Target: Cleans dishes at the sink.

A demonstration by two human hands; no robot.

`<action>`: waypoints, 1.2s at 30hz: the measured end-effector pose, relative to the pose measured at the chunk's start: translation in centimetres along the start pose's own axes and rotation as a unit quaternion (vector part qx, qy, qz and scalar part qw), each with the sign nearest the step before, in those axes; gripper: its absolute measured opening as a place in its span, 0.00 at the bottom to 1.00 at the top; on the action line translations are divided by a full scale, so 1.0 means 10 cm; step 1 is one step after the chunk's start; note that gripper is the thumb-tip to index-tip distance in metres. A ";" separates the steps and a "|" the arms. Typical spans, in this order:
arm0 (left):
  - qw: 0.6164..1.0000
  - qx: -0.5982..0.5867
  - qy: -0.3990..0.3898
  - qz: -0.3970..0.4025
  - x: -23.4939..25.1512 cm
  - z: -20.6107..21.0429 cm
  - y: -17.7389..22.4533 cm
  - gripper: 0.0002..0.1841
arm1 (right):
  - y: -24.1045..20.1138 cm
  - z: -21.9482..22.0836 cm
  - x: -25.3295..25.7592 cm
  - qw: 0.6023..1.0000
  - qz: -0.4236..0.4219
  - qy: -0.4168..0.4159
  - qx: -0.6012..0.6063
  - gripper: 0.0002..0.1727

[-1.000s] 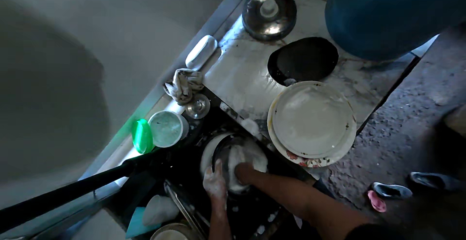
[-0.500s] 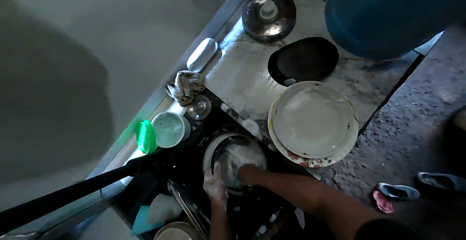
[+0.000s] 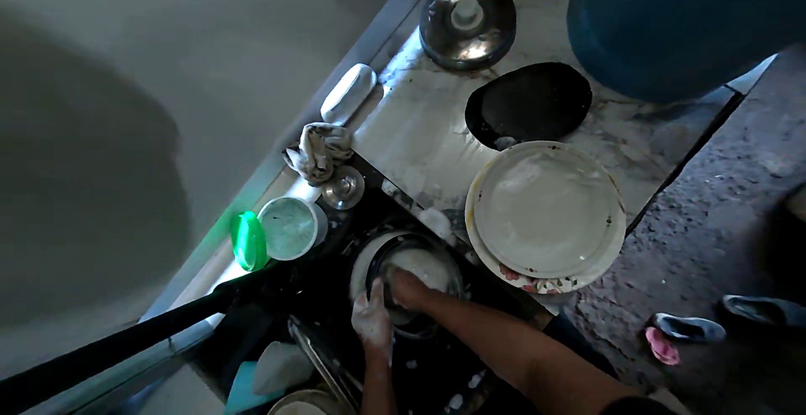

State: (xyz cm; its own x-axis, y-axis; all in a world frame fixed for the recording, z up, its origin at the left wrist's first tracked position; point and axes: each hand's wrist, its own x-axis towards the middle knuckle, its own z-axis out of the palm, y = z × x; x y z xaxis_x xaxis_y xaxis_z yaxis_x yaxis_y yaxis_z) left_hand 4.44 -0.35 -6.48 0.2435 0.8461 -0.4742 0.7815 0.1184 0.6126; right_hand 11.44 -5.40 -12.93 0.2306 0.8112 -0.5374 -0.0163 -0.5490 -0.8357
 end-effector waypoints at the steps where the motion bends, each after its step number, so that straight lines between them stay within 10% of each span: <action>1: 1.000 0.011 0.001 -0.004 -0.01 0.00 0.01 0.21 | 0.02 -0.09 0.05 0.999 0.028 -0.001 -0.045 0.24; 7: 1.000 0.000 0.012 0.009 0.01 0.04 0.02 0.19 | 0.39 -0.19 -0.15 0.983 0.111 -0.078 -0.126 0.20; 12: 1.000 -0.011 -0.006 0.007 0.01 0.04 0.04 0.19 | 0.13 -0.05 -0.31 0.970 -0.001 -0.218 -0.106 0.25; 20: 1.000 0.009 0.004 0.005 0.03 0.06 0.07 0.18 | -0.16 0.02 -0.02 1.000 -0.003 0.023 0.001 0.20; 29: 1.000 -0.006 -0.002 0.012 0.05 0.04 0.05 0.19 | 0.33 -0.05 -0.18 0.987 0.130 -0.061 -0.067 0.25; 32: 1.000 -0.021 0.006 0.006 0.06 0.05 0.05 0.20 | 0.27 0.04 -0.32 0.987 0.075 -0.118 0.074 0.27; 36: 0.999 -0.044 0.018 0.001 0.09 0.08 0.00 0.21 | -0.10 0.08 -0.12 0.921 0.098 0.085 0.366 0.27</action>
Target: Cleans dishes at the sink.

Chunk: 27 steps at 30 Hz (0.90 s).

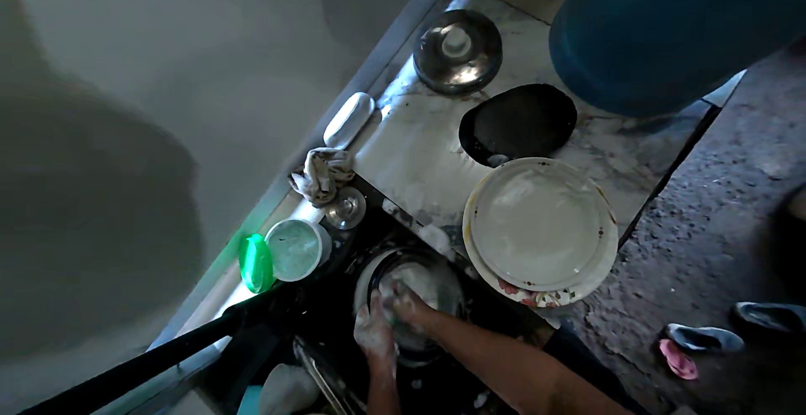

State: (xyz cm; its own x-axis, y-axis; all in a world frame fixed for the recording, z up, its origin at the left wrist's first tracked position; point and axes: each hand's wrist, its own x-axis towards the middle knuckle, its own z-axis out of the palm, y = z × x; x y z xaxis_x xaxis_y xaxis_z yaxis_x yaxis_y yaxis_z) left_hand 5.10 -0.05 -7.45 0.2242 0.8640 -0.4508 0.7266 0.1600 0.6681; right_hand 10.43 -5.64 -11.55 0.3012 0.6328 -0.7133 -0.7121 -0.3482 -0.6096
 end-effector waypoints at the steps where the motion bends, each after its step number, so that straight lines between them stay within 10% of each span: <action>1: 1.000 0.016 0.000 0.003 -0.02 0.00 0.02 0.21 | -0.08 0.03 0.10 0.996 0.003 0.074 0.052 0.28; 3: 0.999 0.051 0.008 0.006 -0.06 0.01 0.07 0.21 | -0.13 0.02 0.25 0.983 -0.005 0.162 0.090 0.29; 10: 1.000 0.000 0.014 0.011 -0.01 0.04 -0.02 0.19 | -0.05 0.00 -0.04 0.966 -0.209 0.068 -0.135 0.20; 15: 0.997 0.076 0.017 -0.005 -0.07 0.01 0.10 0.23 | -0.21 -0.01 0.27 0.959 -0.091 0.233 -0.134 0.31; 20: 0.997 0.068 0.018 0.013 -0.04 -0.03 -0.01 0.21 | -0.18 0.01 0.10 0.919 -0.246 0.068 -0.299 0.19; 27: 0.996 0.069 0.044 0.019 -0.21 -0.14 -0.09 0.16 | -0.24 -0.28 0.27 0.922 -0.134 0.101 -0.350 0.24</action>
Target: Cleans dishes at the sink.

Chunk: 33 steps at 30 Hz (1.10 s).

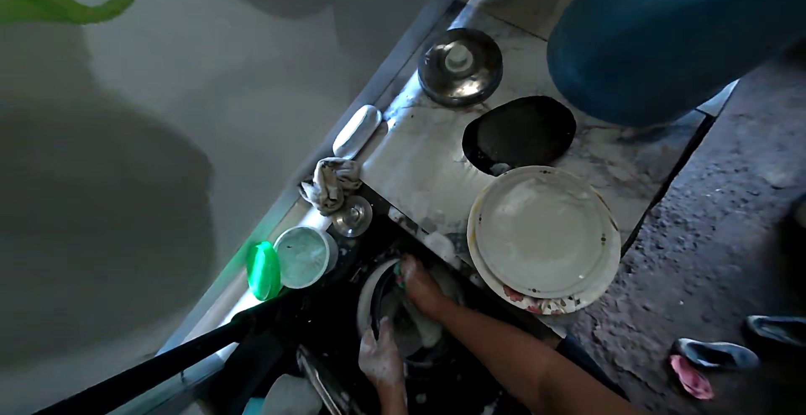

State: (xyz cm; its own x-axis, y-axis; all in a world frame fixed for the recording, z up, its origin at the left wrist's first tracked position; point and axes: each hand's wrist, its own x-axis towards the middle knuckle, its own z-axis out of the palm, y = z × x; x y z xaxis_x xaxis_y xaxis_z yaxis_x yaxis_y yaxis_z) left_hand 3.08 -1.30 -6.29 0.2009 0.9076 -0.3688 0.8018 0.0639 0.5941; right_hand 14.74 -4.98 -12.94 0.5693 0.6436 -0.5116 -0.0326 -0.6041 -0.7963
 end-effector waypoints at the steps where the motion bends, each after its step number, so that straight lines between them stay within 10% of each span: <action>1: 1.000 -0.006 0.004 -0.008 -0.01 -0.02 -0.01 0.16 | -0.02 0.01 -0.03 1.000 -0.010 -0.013 -0.004 0.23; 6: 0.997 -0.017 0.011 -0.075 0.03 -0.21 -0.03 0.12 | -0.22 0.22 -0.12 0.954 -0.259 -0.125 -0.089 0.18; 17: 0.995 -0.015 -0.062 0.076 0.22 -0.12 -0.07 0.23 | 0.43 0.40 -0.45 0.985 0.120 -0.083 -0.087 0.30; 22: 0.985 0.011 -0.110 0.133 0.30 -0.16 -0.07 0.22 | 0.10 0.30 -0.75 0.921 -0.018 -0.372 -0.116 0.25; 27: 0.992 -0.016 -0.088 0.085 0.35 -0.23 -0.09 0.22 | -0.21 0.24 -0.74 0.933 0.090 -0.278 0.211 0.19; 33: 0.986 0.029 -0.133 0.100 0.28 -0.24 -0.08 0.23 | 0.39 0.65 -0.64 0.940 -0.045 -0.309 -0.140 0.23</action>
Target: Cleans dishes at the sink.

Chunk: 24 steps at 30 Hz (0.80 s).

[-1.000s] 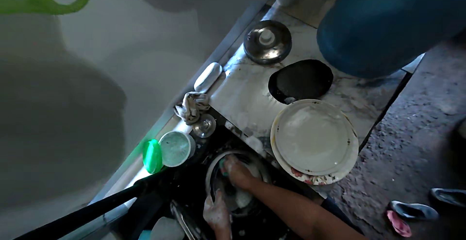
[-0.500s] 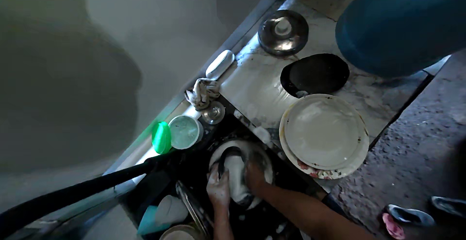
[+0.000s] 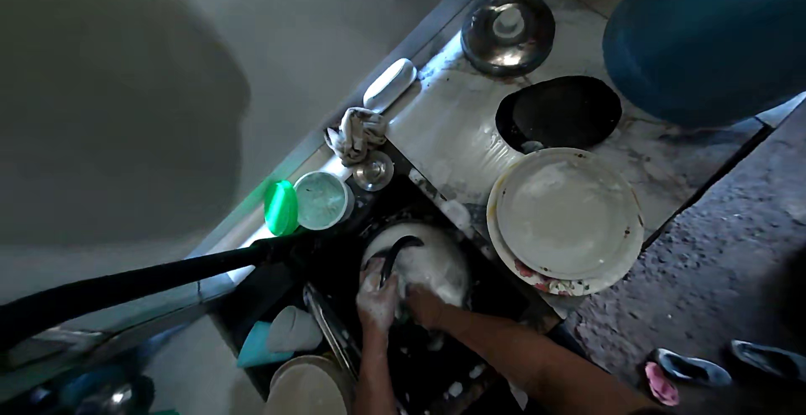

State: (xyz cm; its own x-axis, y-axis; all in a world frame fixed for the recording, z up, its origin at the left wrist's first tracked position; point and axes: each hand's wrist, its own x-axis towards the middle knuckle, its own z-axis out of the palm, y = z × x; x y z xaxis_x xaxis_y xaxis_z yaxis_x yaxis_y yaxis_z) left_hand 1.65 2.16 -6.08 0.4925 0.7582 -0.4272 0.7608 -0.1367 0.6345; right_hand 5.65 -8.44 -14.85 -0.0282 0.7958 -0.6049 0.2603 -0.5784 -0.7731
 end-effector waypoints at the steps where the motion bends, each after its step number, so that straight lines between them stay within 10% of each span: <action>1: 1.000 -0.004 0.003 -0.003 -0.01 -0.01 -0.01 0.24 | 0.04 -0.09 0.05 1.000 0.005 0.005 -0.012 0.25; 5: 0.999 -0.038 0.014 0.011 0.01 -0.12 -0.18 0.24 | 0.19 -0.43 0.31 0.998 -0.018 0.040 -0.052 0.29; 11: 0.996 -0.067 0.050 -0.020 -0.05 -0.16 -0.32 0.22 | -0.27 0.23 0.27 0.995 -0.007 -0.015 0.098 0.28; 16: 0.995 -0.074 0.061 -0.037 -0.02 -0.16 -0.29 0.20 | -0.70 0.10 0.25 0.889 -0.018 0.138 0.437 0.19; 24: 0.990 -0.070 0.092 -0.083 -0.03 -0.15 -0.22 0.20 | -0.55 -0.21 0.51 0.983 -0.073 0.157 0.063 0.25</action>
State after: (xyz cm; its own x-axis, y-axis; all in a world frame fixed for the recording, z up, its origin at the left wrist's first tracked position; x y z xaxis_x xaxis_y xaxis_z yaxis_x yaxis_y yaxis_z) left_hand -0.80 3.20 -6.36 0.2705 0.8676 -0.4172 0.7521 0.0800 0.6541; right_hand 6.05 -0.86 -13.24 0.2479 0.8765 -0.4127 0.1531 -0.4561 -0.8766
